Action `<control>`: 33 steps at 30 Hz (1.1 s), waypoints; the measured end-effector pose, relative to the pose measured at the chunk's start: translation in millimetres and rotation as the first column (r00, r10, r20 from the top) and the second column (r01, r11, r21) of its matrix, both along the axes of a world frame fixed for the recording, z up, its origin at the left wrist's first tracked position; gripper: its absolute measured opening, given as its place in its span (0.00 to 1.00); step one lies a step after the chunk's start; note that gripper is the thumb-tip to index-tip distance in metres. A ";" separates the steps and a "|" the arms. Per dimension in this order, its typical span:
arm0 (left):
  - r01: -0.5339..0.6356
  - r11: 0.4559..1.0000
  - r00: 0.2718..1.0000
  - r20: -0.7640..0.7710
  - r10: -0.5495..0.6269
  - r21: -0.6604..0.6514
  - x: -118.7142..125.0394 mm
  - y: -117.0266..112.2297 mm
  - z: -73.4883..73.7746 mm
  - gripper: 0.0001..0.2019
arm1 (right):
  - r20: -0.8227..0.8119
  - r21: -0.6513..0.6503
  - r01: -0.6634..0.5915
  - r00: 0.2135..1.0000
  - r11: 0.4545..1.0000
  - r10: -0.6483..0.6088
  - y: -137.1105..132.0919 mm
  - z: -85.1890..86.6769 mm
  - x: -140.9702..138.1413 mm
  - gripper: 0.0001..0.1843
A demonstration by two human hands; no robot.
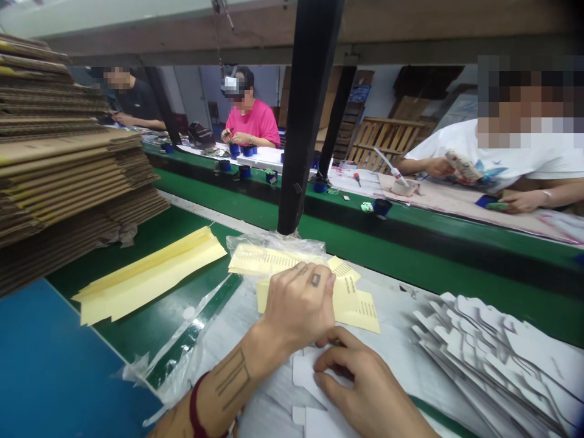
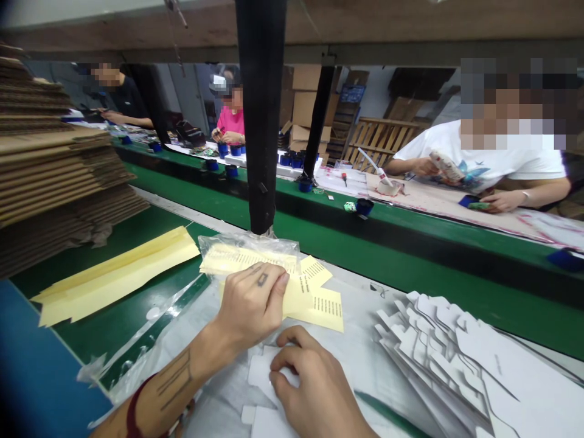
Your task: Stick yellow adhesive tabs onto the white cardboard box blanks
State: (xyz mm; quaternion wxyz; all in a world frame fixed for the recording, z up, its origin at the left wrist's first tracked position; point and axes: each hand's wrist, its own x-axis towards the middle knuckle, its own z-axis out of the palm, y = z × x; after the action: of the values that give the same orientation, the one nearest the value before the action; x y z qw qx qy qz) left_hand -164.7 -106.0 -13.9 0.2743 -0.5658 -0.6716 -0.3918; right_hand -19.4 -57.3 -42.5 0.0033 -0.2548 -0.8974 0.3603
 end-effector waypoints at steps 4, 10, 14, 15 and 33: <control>0.005 1.000 1.000 0.002 -0.005 0.001 0.0 0.1 0.1 0.11 | -0.023 -0.001 0.013 1.000 1.000 -0.013 -1.3 -0.5 -1.3 0.09; 0.006 1.000 1.000 0.006 -0.006 -0.001 0.3 -0.4 0.8 0.11 | -0.007 -0.008 0.027 1.000 1.000 -0.027 -2.5 2.8 -2.9 0.10; -0.001 1.000 1.000 0.005 0.001 -0.004 0.4 -1.1 1.5 0.11 | 0.006 -0.018 0.027 1.000 0.999 -0.027 -1.4 5.0 -3.1 0.10; -0.003 1.000 1.000 0.004 0.003 -0.004 0.4 -1.2 1.6 0.11 | 0.009 -0.024 0.030 1.000 0.999 -0.030 -0.9 5.2 -3.1 0.09; -0.001 1.000 1.000 0.001 0.001 -0.017 0.1 1.8 -2.3 0.11 | -0.137 -0.116 0.150 0.977 0.982 -0.165 14.4 5.3 -8.5 0.08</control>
State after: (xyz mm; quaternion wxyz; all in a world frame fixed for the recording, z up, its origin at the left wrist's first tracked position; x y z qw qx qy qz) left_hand -164.5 -104.2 -16.2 0.2697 -0.5675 -0.6754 -0.3861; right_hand -27.8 -42.9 -37.2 0.0839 -0.2979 -0.8514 0.4234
